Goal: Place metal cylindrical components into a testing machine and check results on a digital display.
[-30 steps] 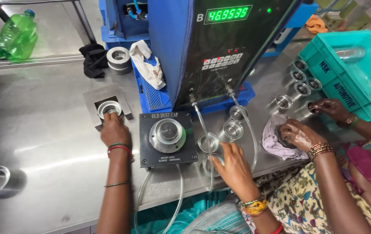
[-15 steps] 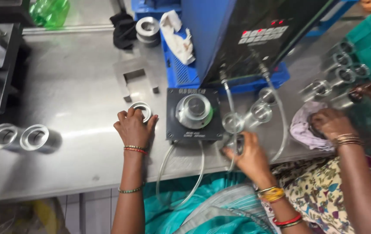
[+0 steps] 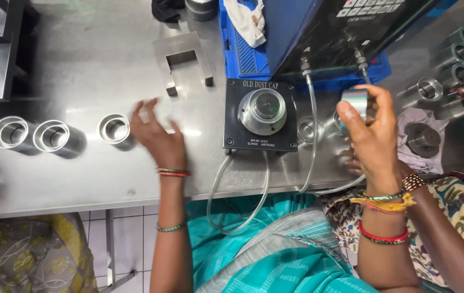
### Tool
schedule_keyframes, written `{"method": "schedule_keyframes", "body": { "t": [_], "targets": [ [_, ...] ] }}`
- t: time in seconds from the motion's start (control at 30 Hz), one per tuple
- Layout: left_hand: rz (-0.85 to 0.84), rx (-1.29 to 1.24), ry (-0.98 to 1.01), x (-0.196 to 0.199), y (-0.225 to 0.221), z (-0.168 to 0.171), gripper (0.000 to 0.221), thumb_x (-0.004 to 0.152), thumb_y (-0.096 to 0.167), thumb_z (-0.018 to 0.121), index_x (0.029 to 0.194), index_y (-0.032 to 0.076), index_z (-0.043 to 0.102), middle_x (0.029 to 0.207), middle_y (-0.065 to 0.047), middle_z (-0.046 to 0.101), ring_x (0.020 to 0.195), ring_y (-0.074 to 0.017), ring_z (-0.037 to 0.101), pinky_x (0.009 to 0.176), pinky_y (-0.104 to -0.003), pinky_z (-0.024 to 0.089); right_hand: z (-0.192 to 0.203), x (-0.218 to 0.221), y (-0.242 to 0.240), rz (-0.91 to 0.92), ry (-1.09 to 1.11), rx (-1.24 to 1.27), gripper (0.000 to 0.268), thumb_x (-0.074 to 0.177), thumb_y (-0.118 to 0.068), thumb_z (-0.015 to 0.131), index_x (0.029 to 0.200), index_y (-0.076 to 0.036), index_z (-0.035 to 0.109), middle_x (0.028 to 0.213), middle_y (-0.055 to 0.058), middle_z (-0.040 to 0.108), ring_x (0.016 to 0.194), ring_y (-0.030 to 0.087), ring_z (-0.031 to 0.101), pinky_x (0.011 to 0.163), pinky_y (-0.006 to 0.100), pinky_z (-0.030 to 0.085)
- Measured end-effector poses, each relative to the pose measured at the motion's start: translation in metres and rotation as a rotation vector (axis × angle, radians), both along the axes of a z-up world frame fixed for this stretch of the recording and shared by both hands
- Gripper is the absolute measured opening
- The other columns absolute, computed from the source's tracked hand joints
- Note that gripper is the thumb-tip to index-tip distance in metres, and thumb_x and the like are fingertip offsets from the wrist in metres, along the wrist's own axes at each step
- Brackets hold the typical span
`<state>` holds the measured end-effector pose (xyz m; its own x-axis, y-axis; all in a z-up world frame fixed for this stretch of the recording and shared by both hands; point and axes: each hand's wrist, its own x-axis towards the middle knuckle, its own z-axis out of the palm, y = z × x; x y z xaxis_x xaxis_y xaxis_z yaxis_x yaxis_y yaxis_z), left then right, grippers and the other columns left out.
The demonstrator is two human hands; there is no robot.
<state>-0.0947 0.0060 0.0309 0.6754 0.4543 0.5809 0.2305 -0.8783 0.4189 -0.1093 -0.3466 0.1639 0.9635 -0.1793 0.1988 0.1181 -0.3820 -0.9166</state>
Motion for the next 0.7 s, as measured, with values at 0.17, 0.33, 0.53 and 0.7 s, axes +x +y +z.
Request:
{"method": "schedule_keyframes", "body": {
  "t": [0.17, 0.33, 0.53, 0.7],
  "targets": [
    [-0.606, -0.267, 0.191, 0.002, -0.103, 0.098, 0.096, 0.068, 0.059, 0.088, 0.143, 0.01, 0.051, 0.13, -0.02, 0.056, 0.116, -0.0374, 0.052, 0.085, -0.055, 0.04, -0.01, 0.007, 0.001, 0.013, 0.058, 0.109, 0.047, 0.096, -0.025, 0.076, 0.136, -0.01, 0.056, 0.104, -0.001, 0.061, 0.077, 0.003, 0.052, 0.055, 0.018, 0.04],
    [-0.747, -0.227, 0.228, 0.018, -0.126, 0.078, 0.093, 0.072, 0.045, 0.082, 0.153, 0.017, 0.044, 0.136, -0.016, 0.055, 0.123, -0.0357, 0.051, 0.094, -0.053, 0.041, -0.012, -0.002, -0.021, -0.07, 0.05, 0.104, 0.046, 0.093, -0.023, 0.077, 0.132, -0.009, 0.058, 0.103, -0.001, 0.061, 0.079, 0.002, 0.054, 0.058, 0.017, 0.042],
    [-0.718, -0.211, 0.147, 0.019, -0.129, 0.077, 0.108, 0.062, 0.041, 0.09, 0.154, 0.014, 0.04, 0.139, -0.016, 0.054, 0.123, -0.0353, 0.048, 0.094, -0.054, 0.037, -0.015, 0.001, -0.032, -0.128, 0.099, 0.097, 0.045, 0.09, -0.023, 0.077, 0.13, -0.008, 0.06, 0.103, 0.0, 0.064, 0.083, 0.005, 0.056, 0.063, 0.02, 0.044],
    [-0.794, -0.283, 0.273, 0.033, -0.119, 0.078, 0.104, 0.062, 0.044, 0.092, 0.152, 0.02, 0.045, 0.13, -0.003, 0.063, 0.12, -0.0292, 0.052, 0.094, -0.051, 0.038, -0.006, 0.007, -0.019, -0.018, 0.048, 0.019, 0.05, 0.09, -0.024, 0.078, 0.134, -0.008, 0.059, 0.113, 0.002, 0.062, 0.093, 0.008, 0.06, 0.076, 0.023, 0.05]
  ]
}}
